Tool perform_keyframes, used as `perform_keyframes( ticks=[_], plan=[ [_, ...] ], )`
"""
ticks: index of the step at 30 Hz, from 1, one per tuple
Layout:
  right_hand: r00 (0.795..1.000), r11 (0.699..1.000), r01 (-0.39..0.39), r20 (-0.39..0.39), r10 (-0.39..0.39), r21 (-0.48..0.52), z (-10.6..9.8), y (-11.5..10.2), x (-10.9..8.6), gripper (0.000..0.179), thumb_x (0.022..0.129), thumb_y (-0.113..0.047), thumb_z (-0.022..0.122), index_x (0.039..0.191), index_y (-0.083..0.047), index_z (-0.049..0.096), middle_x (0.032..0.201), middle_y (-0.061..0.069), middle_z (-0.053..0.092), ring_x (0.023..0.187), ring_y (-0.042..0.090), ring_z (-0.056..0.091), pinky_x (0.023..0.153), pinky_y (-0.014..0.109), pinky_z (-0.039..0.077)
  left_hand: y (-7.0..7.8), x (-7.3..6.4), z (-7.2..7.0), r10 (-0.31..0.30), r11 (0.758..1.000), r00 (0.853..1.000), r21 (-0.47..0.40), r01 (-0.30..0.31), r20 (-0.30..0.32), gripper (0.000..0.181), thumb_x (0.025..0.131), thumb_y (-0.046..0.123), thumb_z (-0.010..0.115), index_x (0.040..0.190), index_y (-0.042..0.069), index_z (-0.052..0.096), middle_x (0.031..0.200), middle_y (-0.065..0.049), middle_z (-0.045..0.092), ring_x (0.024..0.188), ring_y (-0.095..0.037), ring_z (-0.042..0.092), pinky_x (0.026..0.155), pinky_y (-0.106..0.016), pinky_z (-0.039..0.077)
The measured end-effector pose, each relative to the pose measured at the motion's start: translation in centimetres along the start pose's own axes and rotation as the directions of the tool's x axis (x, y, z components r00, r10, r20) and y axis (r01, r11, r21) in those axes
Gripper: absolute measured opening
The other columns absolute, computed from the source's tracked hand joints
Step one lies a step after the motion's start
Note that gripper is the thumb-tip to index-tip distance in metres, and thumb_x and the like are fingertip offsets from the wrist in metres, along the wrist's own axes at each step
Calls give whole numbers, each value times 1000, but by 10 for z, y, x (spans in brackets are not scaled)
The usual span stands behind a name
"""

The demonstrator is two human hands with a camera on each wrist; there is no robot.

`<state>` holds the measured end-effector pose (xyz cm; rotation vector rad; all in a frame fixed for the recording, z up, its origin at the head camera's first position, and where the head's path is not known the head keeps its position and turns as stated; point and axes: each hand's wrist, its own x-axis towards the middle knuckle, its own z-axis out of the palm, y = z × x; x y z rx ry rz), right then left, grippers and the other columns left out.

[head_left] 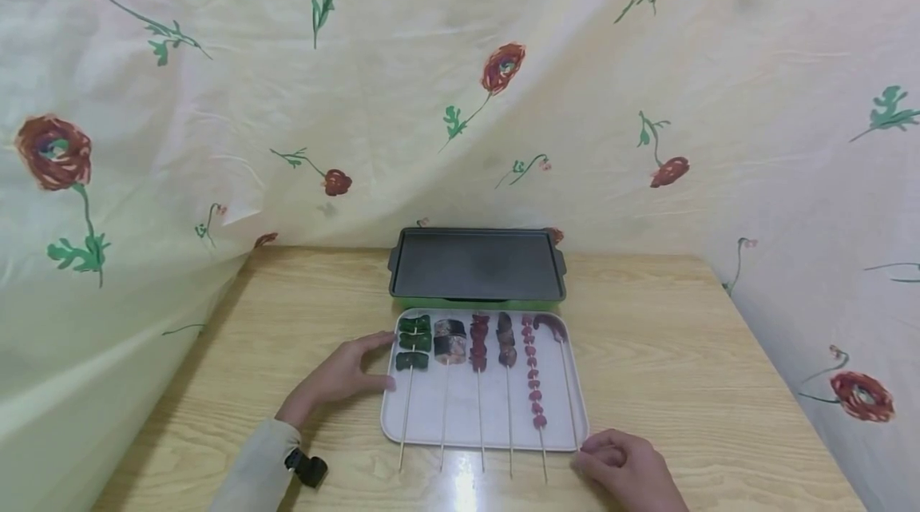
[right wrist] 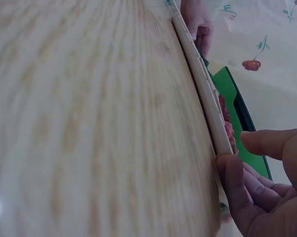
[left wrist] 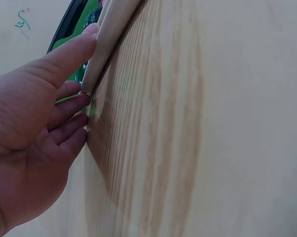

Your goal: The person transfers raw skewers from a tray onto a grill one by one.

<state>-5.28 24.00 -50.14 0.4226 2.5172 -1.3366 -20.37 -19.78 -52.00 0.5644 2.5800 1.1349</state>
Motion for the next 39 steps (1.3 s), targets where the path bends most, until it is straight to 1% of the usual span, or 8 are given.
perform_keyframes(
  ticks=[4, 9, 12, 16, 20, 25, 31, 39],
  plan=[
    [1000, 1000, 5, 8, -5, 21, 1, 1, 0, 34, 81, -29, 86, 98, -4, 71, 82, 3, 76, 77, 17, 68, 66, 22, 53, 1, 0, 0, -3, 1000, 1000, -3, 3, 2, 85, 81, 45, 85, 151, 10, 50, 157, -10, 47, 148, -33, 39, 122, -52, 32],
    [999, 998, -37, 23, 36, 49, 1, 1, 2, 35, 81, -27, 86, 101, -2, 71, 81, 3, 75, 75, 18, 67, 64, 24, 55, 2, -1, -1, -6, 1000, 1000, -6, 6, 6, 84, 82, 44, 85, 150, 10, 51, 157, -10, 47, 148, -33, 39, 122, -52, 32],
    [997, 996, -42, 61, 37, 84, -1, 0, 2, 39, 84, -25, 84, 109, 2, 70, 83, 4, 75, 75, 19, 67, 64, 25, 57, 3, -1, -2, -3, 1000, 1000, -10, 3, 6, 84, 81, 43, 86, 150, 10, 51, 157, -10, 47, 148, -33, 39, 123, -52, 32],
    [989, 988, -31, 147, 8, 154, -6, -1, 3, 44, 90, -21, 78, 119, 10, 66, 84, 6, 74, 72, 19, 65, 63, 26, 58, 3, -1, -2, 4, 1000, 1000, -21, -4, 1, 84, 81, 42, 86, 150, 10, 51, 157, -11, 46, 148, -33, 38, 123, -52, 32],
    [980, 979, -39, 200, -2, 202, -8, -2, 3, 42, 92, -17, 75, 121, 12, 64, 83, 6, 73, 73, 18, 62, 62, 26, 57, 3, -1, -2, -2, 1000, 1000, -25, 2, 2, 84, 81, 43, 86, 150, 11, 51, 158, -11, 46, 149, -33, 38, 123, -52, 31],
    [980, 974, -26, 199, -20, 227, -8, -1, 2, 39, 92, -13, 74, 119, 12, 63, 86, 6, 72, 77, 19, 65, 66, 26, 60, 2, -1, -2, -7, 1000, 1000, -28, 7, 5, 85, 80, 44, 86, 151, 11, 51, 158, -11, 45, 149, -34, 37, 123, -52, 31],
    [980, 977, 27, 188, -68, 213, -9, 3, -1, 37, 91, -10, 72, 117, 13, 64, 86, 6, 69, 78, 16, 65, 68, 24, 60, 1, -1, -2, 4, 1000, 1000, -26, -4, 5, 86, 80, 44, 86, 151, 10, 50, 158, -11, 45, 148, -34, 38, 123, -52, 31],
    [968, 963, 43, 229, -106, 265, -14, 3, -8, 41, 94, -7, 68, 123, 19, 57, 89, 8, 69, 76, 15, 64, 66, 26, 60, 0, 0, -1, -8, 1000, 1000, -27, 8, 4, 86, 80, 44, 86, 151, 11, 50, 158, -10, 45, 149, -33, 37, 123, -52, 30]
  ],
)
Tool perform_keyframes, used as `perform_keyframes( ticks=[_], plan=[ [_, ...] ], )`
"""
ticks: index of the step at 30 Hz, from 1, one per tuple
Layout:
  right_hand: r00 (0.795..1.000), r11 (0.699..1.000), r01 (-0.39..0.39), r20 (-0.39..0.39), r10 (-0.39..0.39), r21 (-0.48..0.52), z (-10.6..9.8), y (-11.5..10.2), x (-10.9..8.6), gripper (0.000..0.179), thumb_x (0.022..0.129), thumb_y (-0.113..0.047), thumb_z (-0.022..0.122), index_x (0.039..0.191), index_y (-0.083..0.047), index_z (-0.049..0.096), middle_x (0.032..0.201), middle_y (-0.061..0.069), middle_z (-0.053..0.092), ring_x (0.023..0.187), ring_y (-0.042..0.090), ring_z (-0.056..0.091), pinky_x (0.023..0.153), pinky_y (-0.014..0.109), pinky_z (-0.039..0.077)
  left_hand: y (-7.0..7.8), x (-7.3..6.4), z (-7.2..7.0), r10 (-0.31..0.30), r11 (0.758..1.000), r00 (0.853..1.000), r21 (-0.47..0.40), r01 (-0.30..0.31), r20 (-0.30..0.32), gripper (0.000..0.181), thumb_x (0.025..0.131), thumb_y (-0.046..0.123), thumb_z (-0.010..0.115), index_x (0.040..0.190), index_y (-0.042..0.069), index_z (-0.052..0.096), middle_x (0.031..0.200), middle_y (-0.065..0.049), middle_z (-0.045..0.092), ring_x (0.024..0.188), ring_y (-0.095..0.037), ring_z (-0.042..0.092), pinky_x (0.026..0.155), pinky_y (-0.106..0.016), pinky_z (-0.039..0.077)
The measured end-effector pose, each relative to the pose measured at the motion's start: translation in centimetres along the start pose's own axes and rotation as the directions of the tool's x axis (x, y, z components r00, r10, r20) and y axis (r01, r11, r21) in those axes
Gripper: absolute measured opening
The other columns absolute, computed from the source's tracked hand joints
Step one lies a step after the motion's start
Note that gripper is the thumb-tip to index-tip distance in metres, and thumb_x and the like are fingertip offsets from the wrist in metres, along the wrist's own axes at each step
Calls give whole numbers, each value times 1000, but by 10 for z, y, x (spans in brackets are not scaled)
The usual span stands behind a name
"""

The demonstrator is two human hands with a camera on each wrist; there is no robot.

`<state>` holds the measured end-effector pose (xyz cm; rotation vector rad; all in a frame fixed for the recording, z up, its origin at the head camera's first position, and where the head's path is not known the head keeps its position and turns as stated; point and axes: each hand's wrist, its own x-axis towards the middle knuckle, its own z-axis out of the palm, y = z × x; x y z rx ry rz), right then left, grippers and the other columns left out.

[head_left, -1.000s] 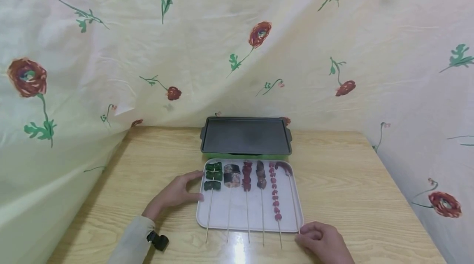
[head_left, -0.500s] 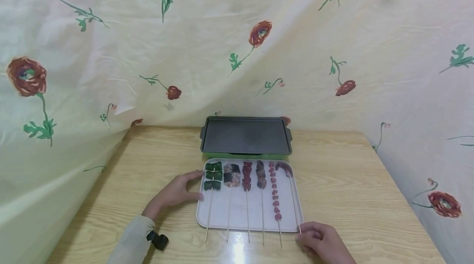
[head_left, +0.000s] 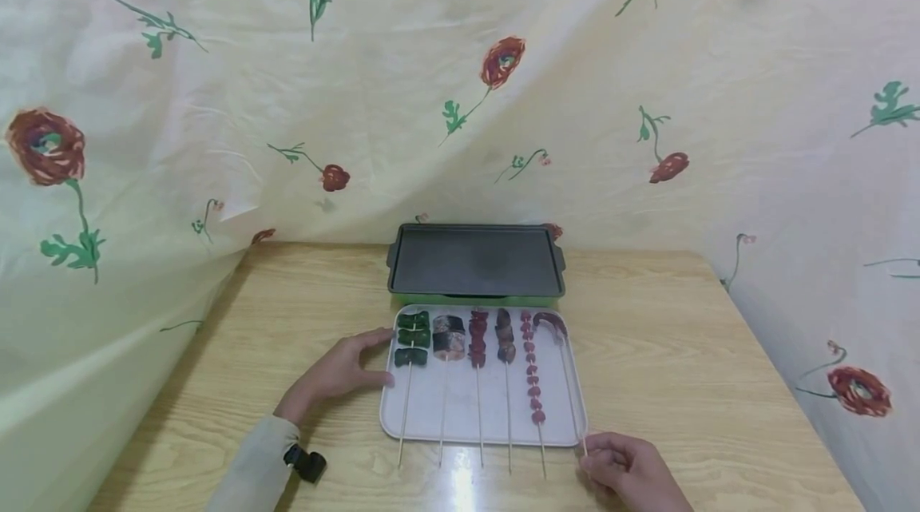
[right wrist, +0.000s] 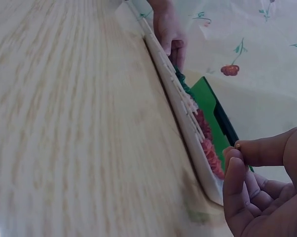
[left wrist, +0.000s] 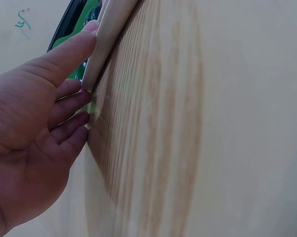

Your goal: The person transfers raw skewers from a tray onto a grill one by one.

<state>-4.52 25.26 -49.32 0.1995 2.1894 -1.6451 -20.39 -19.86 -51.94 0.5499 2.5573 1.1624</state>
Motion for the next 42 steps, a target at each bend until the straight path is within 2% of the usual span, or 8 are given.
perform_keyframes(
  ticks=[11, 17, 23, 32, 38, 42],
  plan=[
    [987, 986, 157, 46, -154, -61, -9, -13, -11, 40, 92, 1, 66, 123, 25, 54, 89, 14, 69, 72, 11, 64, 62, 30, 61, 1, 0, -1, 10, 1000, 1000, -2, -10, -8, 84, 81, 42, 86, 151, 11, 51, 157, -10, 47, 148, -33, 38, 123, -52, 31],
    [992, 986, 121, -17, -124, -118, -12, -32, -11, 36, 94, -5, 68, 123, 16, 60, 84, 13, 67, 71, 16, 64, 62, 31, 61, 0, 1, -2, -3, 1000, 1000, 6, 3, -8, 84, 80, 42, 87, 151, 14, 51, 158, -7, 47, 149, -32, 38, 123, -51, 31],
    [979, 967, 184, -50, -196, -177, -16, -49, -8, 34, 95, -5, 69, 122, 13, 62, 82, 11, 66, 71, 16, 65, 62, 30, 60, -1, 2, -2, -6, 1000, 1000, 0, 6, -4, 84, 80, 43, 86, 151, 15, 51, 158, -7, 46, 149, -32, 37, 123, -52, 30],
    [963, 959, 207, -135, -235, -194, -26, -66, 19, 34, 93, -2, 69, 124, 11, 63, 84, 14, 68, 71, 16, 64, 61, 30, 60, -1, 0, -1, 15, 1000, 1000, -5, -15, 4, 86, 80, 45, 86, 151, 11, 51, 157, -10, 46, 148, -34, 38, 122, -53, 31],
    [949, 950, 251, -146, -280, -186, -34, -79, 43, 33, 93, -2, 68, 123, 12, 63, 85, 17, 69, 72, 22, 66, 62, 30, 60, 0, 0, -1, 6, 1000, 1000, -1, -6, 4, 84, 81, 43, 86, 150, 11, 51, 157, -10, 47, 148, -33, 38, 122, -53, 32],
    [949, 947, 247, -148, -280, -207, -36, -85, 60, 33, 95, -5, 68, 124, 10, 64, 86, 19, 69, 73, 25, 66, 63, 32, 60, 0, 0, -1, 1, 1000, 1000, 6, -1, 3, 84, 81, 43, 86, 150, 12, 51, 157, -10, 47, 148, -33, 39, 122, -52, 32]
  ],
)
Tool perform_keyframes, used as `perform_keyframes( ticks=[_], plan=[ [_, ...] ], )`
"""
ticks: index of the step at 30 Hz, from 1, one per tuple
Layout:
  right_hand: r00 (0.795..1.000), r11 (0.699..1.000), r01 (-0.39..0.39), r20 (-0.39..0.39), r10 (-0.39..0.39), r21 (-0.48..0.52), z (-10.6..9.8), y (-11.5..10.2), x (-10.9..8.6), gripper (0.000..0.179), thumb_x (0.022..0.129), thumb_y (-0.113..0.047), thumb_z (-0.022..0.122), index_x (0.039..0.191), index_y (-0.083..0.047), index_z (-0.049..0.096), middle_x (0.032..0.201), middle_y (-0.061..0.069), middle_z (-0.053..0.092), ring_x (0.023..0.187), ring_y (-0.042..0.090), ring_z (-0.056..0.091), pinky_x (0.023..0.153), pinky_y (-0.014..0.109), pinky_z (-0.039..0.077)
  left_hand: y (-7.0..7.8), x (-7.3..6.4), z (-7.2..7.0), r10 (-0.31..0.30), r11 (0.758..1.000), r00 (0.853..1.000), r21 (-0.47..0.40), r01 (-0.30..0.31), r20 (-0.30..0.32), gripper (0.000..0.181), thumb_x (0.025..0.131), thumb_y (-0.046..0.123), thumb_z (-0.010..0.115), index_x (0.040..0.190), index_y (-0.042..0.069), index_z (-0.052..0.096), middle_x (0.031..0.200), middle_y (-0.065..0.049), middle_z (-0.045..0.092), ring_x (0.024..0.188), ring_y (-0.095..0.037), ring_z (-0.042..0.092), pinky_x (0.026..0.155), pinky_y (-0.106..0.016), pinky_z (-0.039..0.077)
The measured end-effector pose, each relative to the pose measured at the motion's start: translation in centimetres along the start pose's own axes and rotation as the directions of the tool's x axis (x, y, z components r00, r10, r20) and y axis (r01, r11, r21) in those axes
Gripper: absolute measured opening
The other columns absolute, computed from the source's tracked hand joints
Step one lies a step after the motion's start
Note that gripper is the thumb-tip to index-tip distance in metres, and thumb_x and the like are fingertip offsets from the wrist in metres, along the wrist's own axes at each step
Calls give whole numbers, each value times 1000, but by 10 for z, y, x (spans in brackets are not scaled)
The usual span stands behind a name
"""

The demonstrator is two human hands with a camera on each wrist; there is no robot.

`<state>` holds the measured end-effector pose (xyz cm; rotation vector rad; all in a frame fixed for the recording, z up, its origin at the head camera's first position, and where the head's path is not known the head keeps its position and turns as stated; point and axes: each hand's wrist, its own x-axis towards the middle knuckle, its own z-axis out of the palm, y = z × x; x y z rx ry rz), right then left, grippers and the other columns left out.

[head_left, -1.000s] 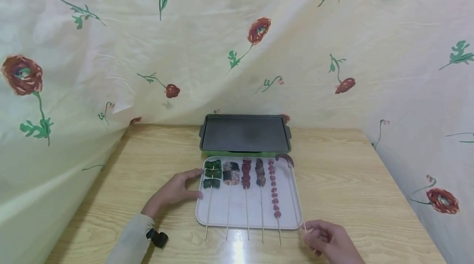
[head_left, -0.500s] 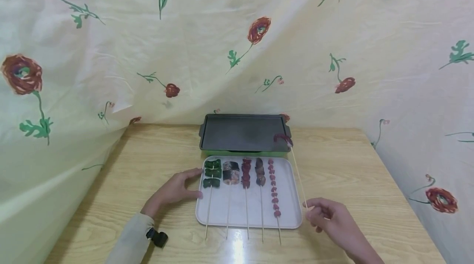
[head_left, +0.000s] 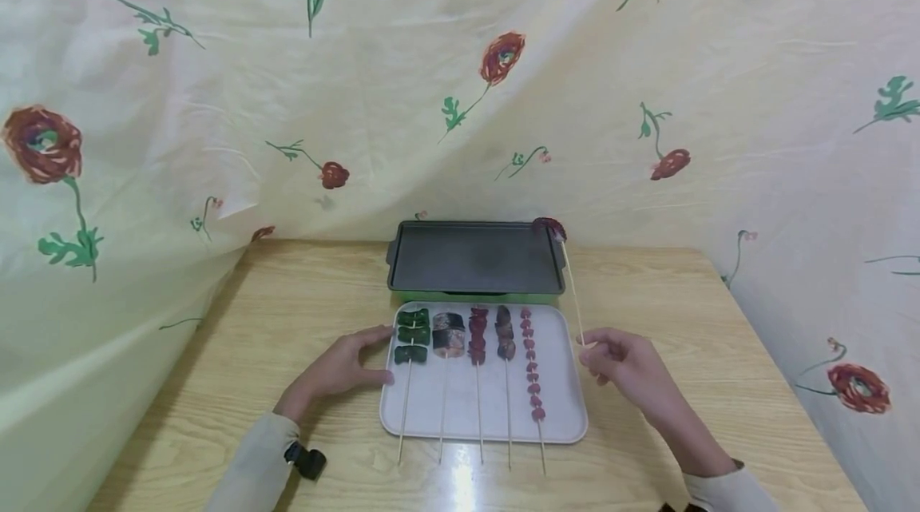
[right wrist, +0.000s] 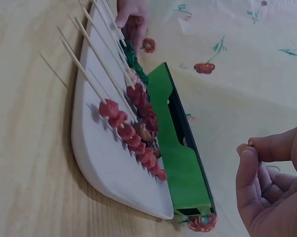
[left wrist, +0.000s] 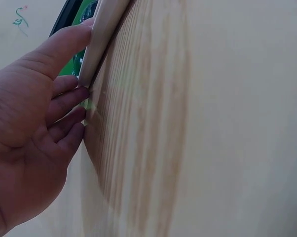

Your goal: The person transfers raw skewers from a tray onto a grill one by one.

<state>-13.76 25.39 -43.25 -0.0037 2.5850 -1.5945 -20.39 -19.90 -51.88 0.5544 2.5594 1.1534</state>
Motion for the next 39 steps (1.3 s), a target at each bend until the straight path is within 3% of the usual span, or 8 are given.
perform_keyframes(
  ticks=[6, 17, 31, 39],
  plan=[
    [999, 999, -36, -4, 36, 6, 9, 3, 24, 35, 97, -9, 67, 126, 9, 63, 87, 15, 69, 75, 22, 65, 65, 33, 60, -1, 0, 0, 2, 1000, 1000, -2, -2, 4, 83, 82, 43, 86, 151, 12, 51, 158, -9, 46, 148, -33, 38, 122, -52, 32],
    [996, 995, -90, -10, 90, 45, 21, 18, 51, 35, 98, -10, 64, 128, 9, 63, 95, 20, 71, 83, 24, 67, 70, 29, 62, -3, 1, 1, -3, 1000, 1000, -7, 3, 7, 84, 81, 44, 86, 151, 13, 51, 158, -9, 46, 149, -33, 38, 123, -52, 32],
    [992, 991, -123, -24, 124, 49, 24, 26, 61, 37, 97, -12, 65, 128, 8, 65, 103, 18, 74, 87, 21, 69, 74, 27, 62, -1, 0, 0, 0, 1000, 1000, -8, 0, 5, 83, 82, 42, 86, 151, 12, 51, 158, -9, 46, 149, -33, 38, 122, -52, 32],
    [990, 991, -137, -34, 137, 11, 19, 27, 57, 46, 100, -31, 65, 132, 3, 65, 117, 17, 73, 96, 22, 70, 80, 28, 62, 1, -1, 0, -9, 1000, 1000, -5, 9, 1, 83, 82, 41, 86, 151, 12, 51, 158, -10, 46, 149, -33, 38, 122, -52, 32]
  ],
)
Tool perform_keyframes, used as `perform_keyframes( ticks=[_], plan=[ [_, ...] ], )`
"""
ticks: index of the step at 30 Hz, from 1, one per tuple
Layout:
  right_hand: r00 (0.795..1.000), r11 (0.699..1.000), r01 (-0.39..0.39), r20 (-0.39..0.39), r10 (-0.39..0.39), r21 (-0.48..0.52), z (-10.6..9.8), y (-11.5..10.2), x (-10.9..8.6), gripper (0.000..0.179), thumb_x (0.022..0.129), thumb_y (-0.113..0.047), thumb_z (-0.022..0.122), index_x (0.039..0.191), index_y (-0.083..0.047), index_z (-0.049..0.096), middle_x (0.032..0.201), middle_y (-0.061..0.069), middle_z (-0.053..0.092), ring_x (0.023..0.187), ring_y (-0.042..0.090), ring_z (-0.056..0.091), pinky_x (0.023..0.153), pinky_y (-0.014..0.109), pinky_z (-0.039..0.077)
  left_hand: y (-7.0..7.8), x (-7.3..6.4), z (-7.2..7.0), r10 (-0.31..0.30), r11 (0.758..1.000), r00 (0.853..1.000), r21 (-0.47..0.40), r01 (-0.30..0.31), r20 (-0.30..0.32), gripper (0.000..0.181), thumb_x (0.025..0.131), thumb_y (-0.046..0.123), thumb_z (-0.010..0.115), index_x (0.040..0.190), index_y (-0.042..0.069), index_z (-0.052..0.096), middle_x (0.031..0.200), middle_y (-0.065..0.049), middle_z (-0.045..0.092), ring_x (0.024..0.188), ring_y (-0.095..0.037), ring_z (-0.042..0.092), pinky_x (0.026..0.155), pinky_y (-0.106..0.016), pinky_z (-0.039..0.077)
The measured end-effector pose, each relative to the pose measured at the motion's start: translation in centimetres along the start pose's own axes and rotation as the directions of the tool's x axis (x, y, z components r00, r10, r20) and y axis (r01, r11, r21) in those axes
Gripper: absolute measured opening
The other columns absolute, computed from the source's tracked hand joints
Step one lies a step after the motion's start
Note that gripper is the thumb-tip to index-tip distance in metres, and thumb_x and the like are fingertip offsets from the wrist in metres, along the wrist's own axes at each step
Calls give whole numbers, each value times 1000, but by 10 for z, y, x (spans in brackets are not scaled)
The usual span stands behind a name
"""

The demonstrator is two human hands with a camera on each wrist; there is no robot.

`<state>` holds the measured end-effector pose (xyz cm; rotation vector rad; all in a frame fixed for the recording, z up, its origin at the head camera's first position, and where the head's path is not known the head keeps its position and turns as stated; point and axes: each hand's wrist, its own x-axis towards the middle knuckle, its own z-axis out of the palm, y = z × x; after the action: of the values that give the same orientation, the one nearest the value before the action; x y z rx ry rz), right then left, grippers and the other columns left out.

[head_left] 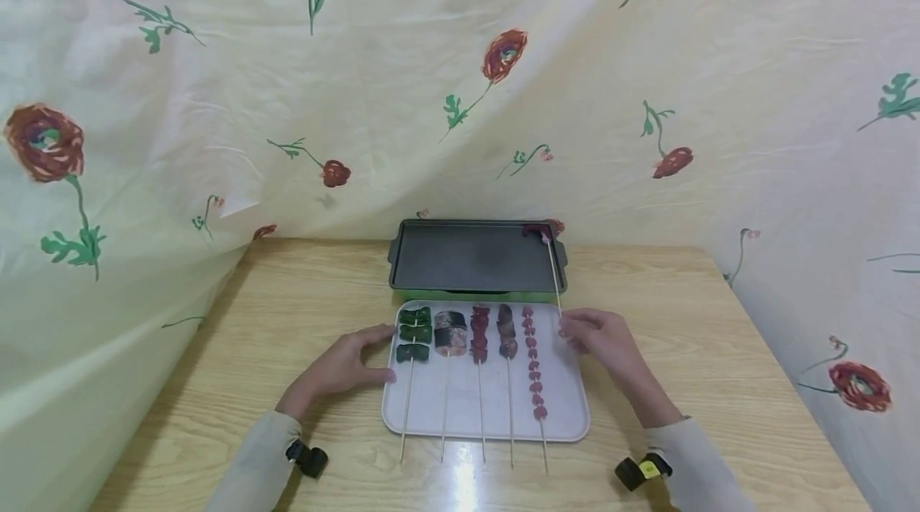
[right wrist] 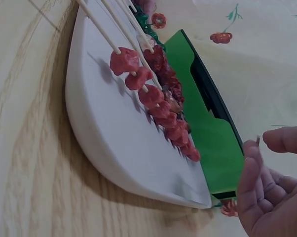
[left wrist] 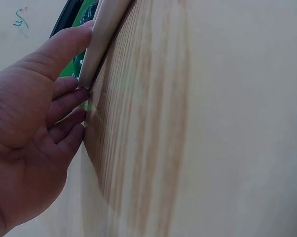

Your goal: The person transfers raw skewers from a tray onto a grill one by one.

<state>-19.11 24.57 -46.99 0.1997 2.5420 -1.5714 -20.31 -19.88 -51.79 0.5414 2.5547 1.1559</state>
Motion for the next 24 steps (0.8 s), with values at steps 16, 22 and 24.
perform_keyframes(
  ticks=[16, 22, 24],
  plan=[
    [970, 962, 215, -78, -230, -165, -32, -26, -73, 40, 100, -30, 68, 129, -2, 66, 104, 15, 76, 80, 22, 72, 68, 32, 63, 0, 2, 1, -34, 999, 999, 18, 34, 1, 83, 81, 41, 86, 151, 15, 51, 159, -7, 45, 149, -31, 37, 123, -51, 31],
    [974, 965, 183, -95, -204, -190, -21, -26, -104, 39, 97, -29, 72, 127, -4, 68, 103, 7, 76, 79, 14, 71, 65, 25, 61, -1, 2, 2, -29, 999, 1000, 13, 29, 0, 83, 81, 42, 87, 151, 14, 51, 158, -7, 46, 149, -31, 38, 123, -50, 32],
    [980, 969, 157, -93, -177, -189, -17, -22, -111, 38, 97, -28, 73, 127, -5, 68, 103, 6, 77, 80, 14, 71, 66, 24, 60, 0, 1, 1, -21, 1000, 1000, 10, 21, -2, 83, 81, 40, 87, 151, 13, 51, 158, -8, 46, 149, -31, 38, 123, -51, 32]
  ],
)
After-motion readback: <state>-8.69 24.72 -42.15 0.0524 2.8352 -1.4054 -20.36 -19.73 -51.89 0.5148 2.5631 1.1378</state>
